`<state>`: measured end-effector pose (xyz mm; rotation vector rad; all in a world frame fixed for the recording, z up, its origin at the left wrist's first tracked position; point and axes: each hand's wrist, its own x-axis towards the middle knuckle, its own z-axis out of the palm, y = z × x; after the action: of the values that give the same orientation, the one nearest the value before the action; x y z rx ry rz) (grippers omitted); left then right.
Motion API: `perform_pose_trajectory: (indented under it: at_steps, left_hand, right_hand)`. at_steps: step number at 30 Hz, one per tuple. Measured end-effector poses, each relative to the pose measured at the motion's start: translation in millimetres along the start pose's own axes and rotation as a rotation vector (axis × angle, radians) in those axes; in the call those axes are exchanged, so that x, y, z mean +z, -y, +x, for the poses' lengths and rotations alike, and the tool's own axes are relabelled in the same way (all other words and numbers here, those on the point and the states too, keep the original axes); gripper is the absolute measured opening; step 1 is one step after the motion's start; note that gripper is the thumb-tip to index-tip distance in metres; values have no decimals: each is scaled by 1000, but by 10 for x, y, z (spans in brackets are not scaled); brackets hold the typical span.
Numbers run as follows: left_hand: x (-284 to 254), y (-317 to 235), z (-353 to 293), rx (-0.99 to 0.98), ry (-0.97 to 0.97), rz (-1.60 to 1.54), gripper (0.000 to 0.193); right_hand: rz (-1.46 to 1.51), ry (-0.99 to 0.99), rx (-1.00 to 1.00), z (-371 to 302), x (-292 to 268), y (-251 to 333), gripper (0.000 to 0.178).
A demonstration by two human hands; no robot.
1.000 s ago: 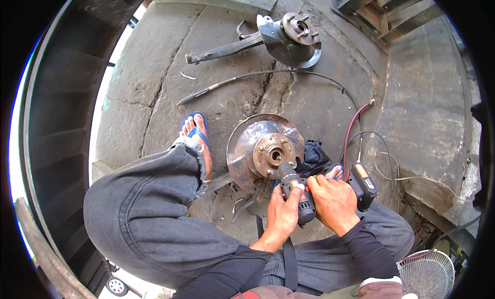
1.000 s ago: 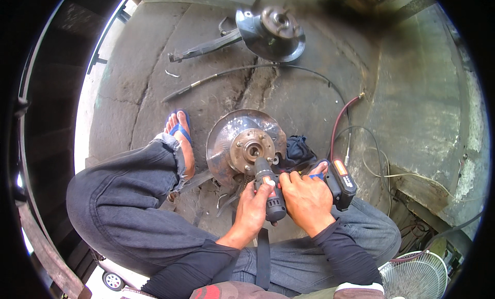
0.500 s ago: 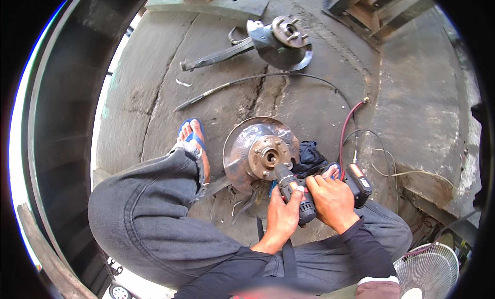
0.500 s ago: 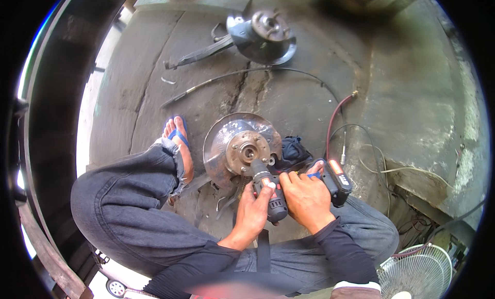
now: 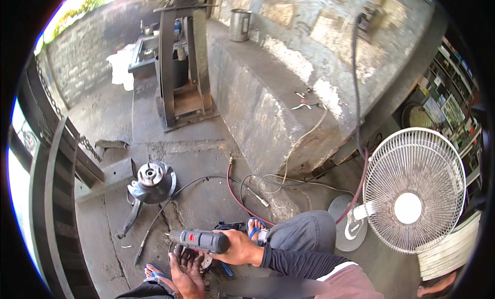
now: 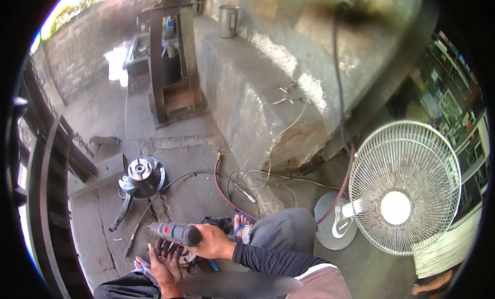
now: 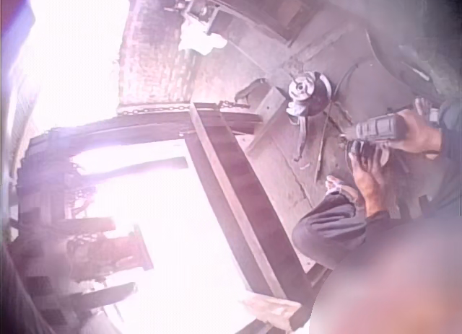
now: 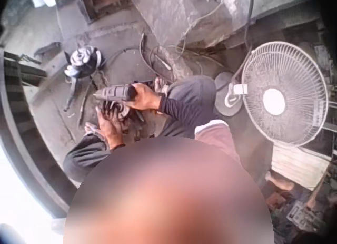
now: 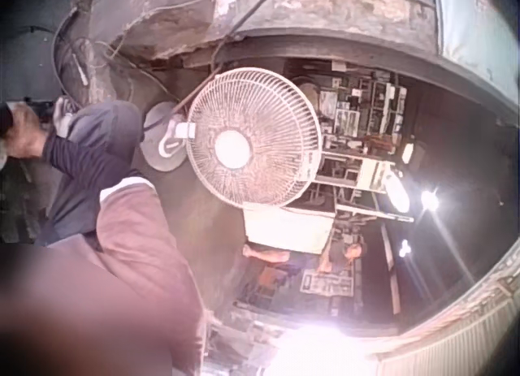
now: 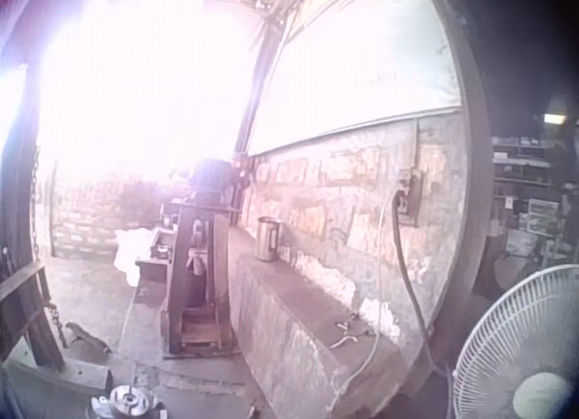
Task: The person sits on the workshop floor and uses a cordless drill to remove bolts from a brake drum. They swap drill bits and continue unscrewing fasteners from the drum hub.
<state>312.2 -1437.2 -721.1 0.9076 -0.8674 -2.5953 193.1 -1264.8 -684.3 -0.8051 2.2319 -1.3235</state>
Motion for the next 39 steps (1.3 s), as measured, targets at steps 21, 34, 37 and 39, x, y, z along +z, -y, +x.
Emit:
perform_pose_trajectory:
  at_steps: [21, 34, 37, 39]
  left_hand:
    - [43, -553, -1309, 524, 157, 524, 61]
    - [447, -681, -1475, 594, 179, 765, 54]
    - [512, -432, -1436, 730, 11, 677, 46]
    - [529, -368, -1426, 761, -60, 688, 43]
  right_hand:
    - [685, 47, 233, -1370, 956, 422, 48]
    - [779, 202, 449, -1330, 844, 521, 20]
    - [730, 163, 447, -1329, 862, 505, 19]
    - [715, 148, 455, -1343, 873, 508, 19]
